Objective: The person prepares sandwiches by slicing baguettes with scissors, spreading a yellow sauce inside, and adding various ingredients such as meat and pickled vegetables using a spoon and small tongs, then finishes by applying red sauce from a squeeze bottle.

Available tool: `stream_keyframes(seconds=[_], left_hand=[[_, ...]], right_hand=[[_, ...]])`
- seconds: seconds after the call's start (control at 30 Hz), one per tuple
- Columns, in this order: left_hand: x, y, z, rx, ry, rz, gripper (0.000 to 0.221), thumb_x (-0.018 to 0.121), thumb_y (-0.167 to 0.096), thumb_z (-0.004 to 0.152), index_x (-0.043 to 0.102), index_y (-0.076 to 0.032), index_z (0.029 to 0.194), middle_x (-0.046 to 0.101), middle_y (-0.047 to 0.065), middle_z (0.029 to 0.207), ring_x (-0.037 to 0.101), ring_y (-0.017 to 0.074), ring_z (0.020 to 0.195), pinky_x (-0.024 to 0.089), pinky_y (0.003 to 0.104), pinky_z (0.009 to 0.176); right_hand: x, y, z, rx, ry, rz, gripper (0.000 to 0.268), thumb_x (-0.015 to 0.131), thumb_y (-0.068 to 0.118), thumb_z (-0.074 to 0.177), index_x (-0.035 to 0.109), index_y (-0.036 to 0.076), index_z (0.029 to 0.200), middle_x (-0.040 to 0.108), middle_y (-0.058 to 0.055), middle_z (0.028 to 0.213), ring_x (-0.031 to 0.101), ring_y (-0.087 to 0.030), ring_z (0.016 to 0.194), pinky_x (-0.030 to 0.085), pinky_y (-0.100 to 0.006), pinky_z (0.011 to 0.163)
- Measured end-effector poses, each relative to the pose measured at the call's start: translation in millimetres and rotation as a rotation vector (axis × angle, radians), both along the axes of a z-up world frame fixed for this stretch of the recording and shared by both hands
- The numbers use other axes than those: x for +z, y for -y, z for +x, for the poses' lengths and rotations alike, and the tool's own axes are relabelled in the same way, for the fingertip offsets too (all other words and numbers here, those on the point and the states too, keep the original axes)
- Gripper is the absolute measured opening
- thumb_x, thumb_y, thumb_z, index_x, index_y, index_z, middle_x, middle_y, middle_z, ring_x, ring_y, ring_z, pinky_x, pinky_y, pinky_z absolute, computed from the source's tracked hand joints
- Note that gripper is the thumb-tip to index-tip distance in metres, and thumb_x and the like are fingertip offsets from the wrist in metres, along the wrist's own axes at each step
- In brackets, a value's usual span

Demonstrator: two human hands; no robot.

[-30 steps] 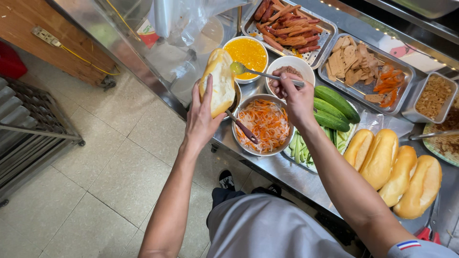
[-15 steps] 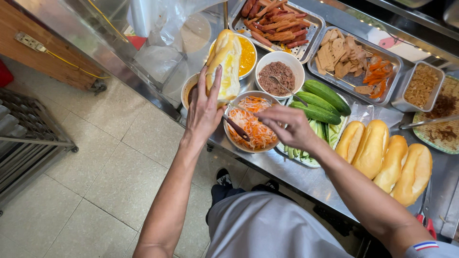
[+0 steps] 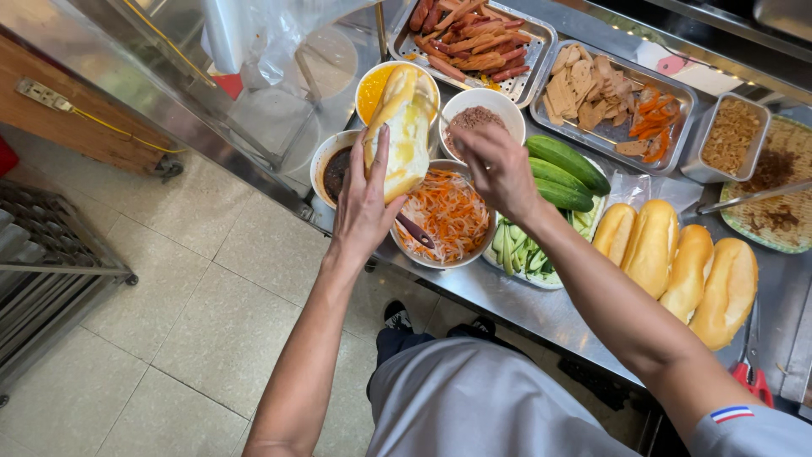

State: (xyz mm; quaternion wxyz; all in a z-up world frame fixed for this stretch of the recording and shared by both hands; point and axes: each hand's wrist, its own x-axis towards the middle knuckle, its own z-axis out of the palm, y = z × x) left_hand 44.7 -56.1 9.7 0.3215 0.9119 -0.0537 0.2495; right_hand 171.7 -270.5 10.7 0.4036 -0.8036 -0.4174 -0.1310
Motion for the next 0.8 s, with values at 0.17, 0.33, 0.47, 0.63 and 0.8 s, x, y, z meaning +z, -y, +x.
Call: stream_keyframes(seconds=[0.17, 0.33, 0.47, 0.63, 0.8], left_hand=[[-9, -14, 6, 0.088, -0.096, -0.043, 0.12, 0.088, 0.001, 0.071, 0.014, -0.016, 0.165, 0.022, 0.03, 0.162, 0.046, 0.0506, 0.139, 0.047, 0.052, 0.113], [-18, -24, 6, 0.107, -0.104, -0.021, 0.12, 0.087, 0.003, 0.07, 0.015, -0.018, 0.165, 0.022, 0.03, 0.163, 0.046, 0.05, 0.139, 0.048, 0.051, 0.114], [-18, -25, 1, 0.11, -0.074, -0.03, 0.119, 0.088, -0.003, 0.072, 0.014, -0.018, 0.165, 0.024, 0.032, 0.16, 0.044, 0.0526, 0.14, 0.047, 0.052, 0.113], [-17, -14, 0, 0.064, -0.107, -0.161, 0.114, 0.087, -0.009, 0.079, 0.012, -0.017, 0.166, 0.026, 0.038, 0.157, 0.041, 0.0554, 0.14, 0.046, 0.052, 0.112], [-19, -13, 2, 0.023, -0.074, -0.229, 0.115, 0.087, -0.013, 0.08, 0.011, -0.015, 0.166, 0.03, 0.037, 0.155, 0.041, 0.0554, 0.141, 0.041, 0.053, 0.116]], right_hand=[[-5, 15, -53, 0.286, 0.062, -0.106, 0.032, 0.072, 0.005, 0.092, 0.073, 0.003, 0.124, 0.074, -0.013, 0.1, 0.068, -0.021, 0.085, 0.058, -0.033, 0.074], [-16, 25, -43, 0.183, -0.092, 0.02, 0.022, 0.061, 0.01, 0.104, 0.074, 0.006, 0.122, 0.075, -0.01, 0.101, 0.071, -0.016, 0.086, 0.06, -0.03, 0.074], [-29, 6, -6, -0.191, -0.305, 0.059, 0.028, 0.054, 0.013, 0.109, 0.071, 0.005, 0.128, 0.074, -0.016, 0.103, 0.07, -0.019, 0.088, 0.06, -0.034, 0.078], [-52, -42, 21, -0.057, -0.427, -0.139, 0.049, 0.059, 0.017, 0.1, 0.053, 0.003, 0.146, 0.071, -0.016, 0.11, 0.067, -0.025, 0.092, 0.055, -0.041, 0.089], [-47, 3, 15, -0.199, -0.273, -0.338, 0.051, 0.074, 0.033, 0.096, 0.061, 0.01, 0.139, 0.069, -0.019, 0.126, 0.064, -0.03, 0.112, 0.052, -0.049, 0.096]])
